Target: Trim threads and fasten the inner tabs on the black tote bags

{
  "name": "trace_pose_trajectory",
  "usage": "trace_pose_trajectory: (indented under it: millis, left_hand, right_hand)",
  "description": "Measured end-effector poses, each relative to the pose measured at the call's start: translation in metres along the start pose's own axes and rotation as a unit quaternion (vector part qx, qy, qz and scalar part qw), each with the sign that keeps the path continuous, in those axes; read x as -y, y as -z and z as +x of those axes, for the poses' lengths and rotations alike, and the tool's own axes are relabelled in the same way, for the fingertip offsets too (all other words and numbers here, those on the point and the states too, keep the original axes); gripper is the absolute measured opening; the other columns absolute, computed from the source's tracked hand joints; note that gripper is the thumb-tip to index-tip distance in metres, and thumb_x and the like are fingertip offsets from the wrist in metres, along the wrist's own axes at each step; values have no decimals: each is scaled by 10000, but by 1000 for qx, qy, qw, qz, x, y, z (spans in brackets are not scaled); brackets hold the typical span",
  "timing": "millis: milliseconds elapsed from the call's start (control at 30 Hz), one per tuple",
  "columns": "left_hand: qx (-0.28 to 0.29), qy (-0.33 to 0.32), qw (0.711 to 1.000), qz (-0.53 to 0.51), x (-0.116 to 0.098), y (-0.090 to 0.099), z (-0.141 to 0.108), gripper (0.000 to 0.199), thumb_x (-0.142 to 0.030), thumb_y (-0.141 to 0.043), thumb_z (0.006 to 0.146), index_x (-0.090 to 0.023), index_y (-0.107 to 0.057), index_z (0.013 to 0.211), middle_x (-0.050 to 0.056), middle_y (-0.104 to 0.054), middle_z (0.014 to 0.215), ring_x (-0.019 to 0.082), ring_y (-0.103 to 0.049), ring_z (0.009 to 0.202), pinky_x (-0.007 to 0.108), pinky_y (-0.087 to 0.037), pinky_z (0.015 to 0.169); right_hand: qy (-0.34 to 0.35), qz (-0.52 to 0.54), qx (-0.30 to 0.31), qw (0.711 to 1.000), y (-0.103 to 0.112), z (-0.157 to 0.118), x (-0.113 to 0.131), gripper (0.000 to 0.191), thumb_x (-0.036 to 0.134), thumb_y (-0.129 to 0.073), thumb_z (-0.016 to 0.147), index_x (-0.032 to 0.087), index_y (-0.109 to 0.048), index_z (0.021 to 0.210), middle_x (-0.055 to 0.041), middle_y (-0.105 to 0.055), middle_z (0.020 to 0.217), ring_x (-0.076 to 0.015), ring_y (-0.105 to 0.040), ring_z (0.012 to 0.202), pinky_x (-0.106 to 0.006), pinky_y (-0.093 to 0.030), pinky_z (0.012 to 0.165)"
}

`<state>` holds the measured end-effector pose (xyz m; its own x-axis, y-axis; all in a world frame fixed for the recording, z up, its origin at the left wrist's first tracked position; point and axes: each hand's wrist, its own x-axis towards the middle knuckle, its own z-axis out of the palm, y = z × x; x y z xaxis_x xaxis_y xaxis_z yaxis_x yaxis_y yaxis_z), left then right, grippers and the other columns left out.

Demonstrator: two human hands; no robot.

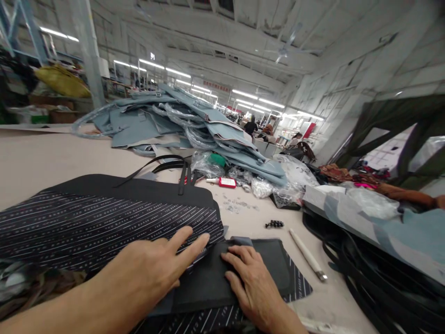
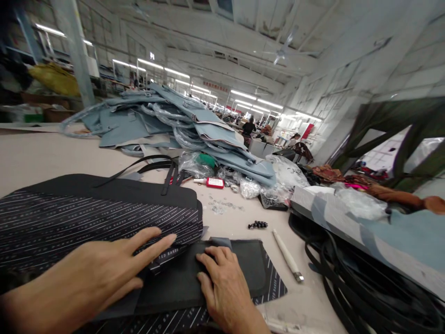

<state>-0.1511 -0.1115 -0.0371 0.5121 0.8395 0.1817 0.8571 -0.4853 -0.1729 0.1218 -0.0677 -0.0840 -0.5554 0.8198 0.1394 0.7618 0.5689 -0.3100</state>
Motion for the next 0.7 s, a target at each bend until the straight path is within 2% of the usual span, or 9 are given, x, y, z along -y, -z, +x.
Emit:
trace_pose_trajectory:
  millis: [100, 167, 233, 300, 367, 467, 567, 700]
  left_hand:
    - [21, -32, 997, 63, 3, -12, 34, 576, 20, -527, 812, -262, -619, 1306, 105, -685, 1205, 195, -712, 677, 269, -518, 520]
    - [5, -43, 996, 79, 13, -23, 43, 513, 45, -484, 821, -238, -672, 1206, 85, -711, 1096, 197, -702, 704, 271, -507, 551]
    - [-25, -38, 996, 83, 30, -31, 43, 493, 57, -450, 830, -216, -684, 1167, 83, -710, 1074, 199, -684, 729, 278, -492, 587]
    - [-50, -16, 996, 71, 51, -37, 38, 491, 70, -409, 844, -199, -695, 1138, 79, -708, 1081, 183, -661, 738, 267, -466, 616]
    - [-59, 12, 997, 53, 72, -42, 32, 497, 82, -374, 859, -186, -711, 1107, 67, -714, 1074, 160, -642, 743, 244, -441, 647]
    - [-37, 40, 998, 31, 91, -47, 24, 537, 113, -338, 852, -177, -727, 1083, 34, -729, 1098, 124, -638, 732, 212, -424, 693]
    - [26, 50, 998, -7, 97, -38, 22, 646, 155, -304, 793, -204, -721, 1132, 3, -730, 1150, 105, -667, 746, 192, -430, 727]
    - [114, 31, 989, -90, 90, 7, 28, 737, 167, -330, 624, -220, -744, 1095, -18, -765, 1073, 163, -695, 975, 249, -477, 864]
  right_hand:
    - [7, 1, 26, 1000, 7, -4, -4, 428, 393, -626, 917, 272, -615, 1327, -91, -569, 1407, -294, -477, 1311, -472, -401, 1118]
    - [31, 9, 66, 997, 12, -10, -9, 612, 573, -700, 825, 297, -589, 1360, -93, -532, 1463, -330, -429, 1373, -508, -366, 1148]
    - [70, 16, 114, 991, 15, -16, -15, 739, 685, -714, 746, 315, -580, 1372, -96, -513, 1491, -354, -398, 1409, -543, -326, 1170]
    - [97, 12, 136, 986, 15, -21, -19, 720, 677, -694, 770, 318, -571, 1382, -99, -515, 1494, -355, -391, 1422, -563, -294, 1183]
    - [104, -2, 125, 987, 12, -25, -21, 628, 591, -665, 841, 325, -552, 1398, -89, -502, 1507, -338, -381, 1434, -560, -281, 1192]
    - [109, -32, 111, 987, 8, -28, -21, 575, 483, -646, 879, 327, -524, 1419, -78, -489, 1519, -328, -376, 1440, -559, -293, 1188]
    - [120, -56, 111, 985, 8, -28, -18, 465, 404, -568, 936, 339, -544, 1396, -64, -524, 1492, -316, -402, 1426, -567, -331, 1167]
    - [127, -77, 93, 985, 9, -27, -17, 373, 336, -493, 981, 359, -597, 1338, -51, -570, 1451, -300, -452, 1396, -564, -374, 1142]
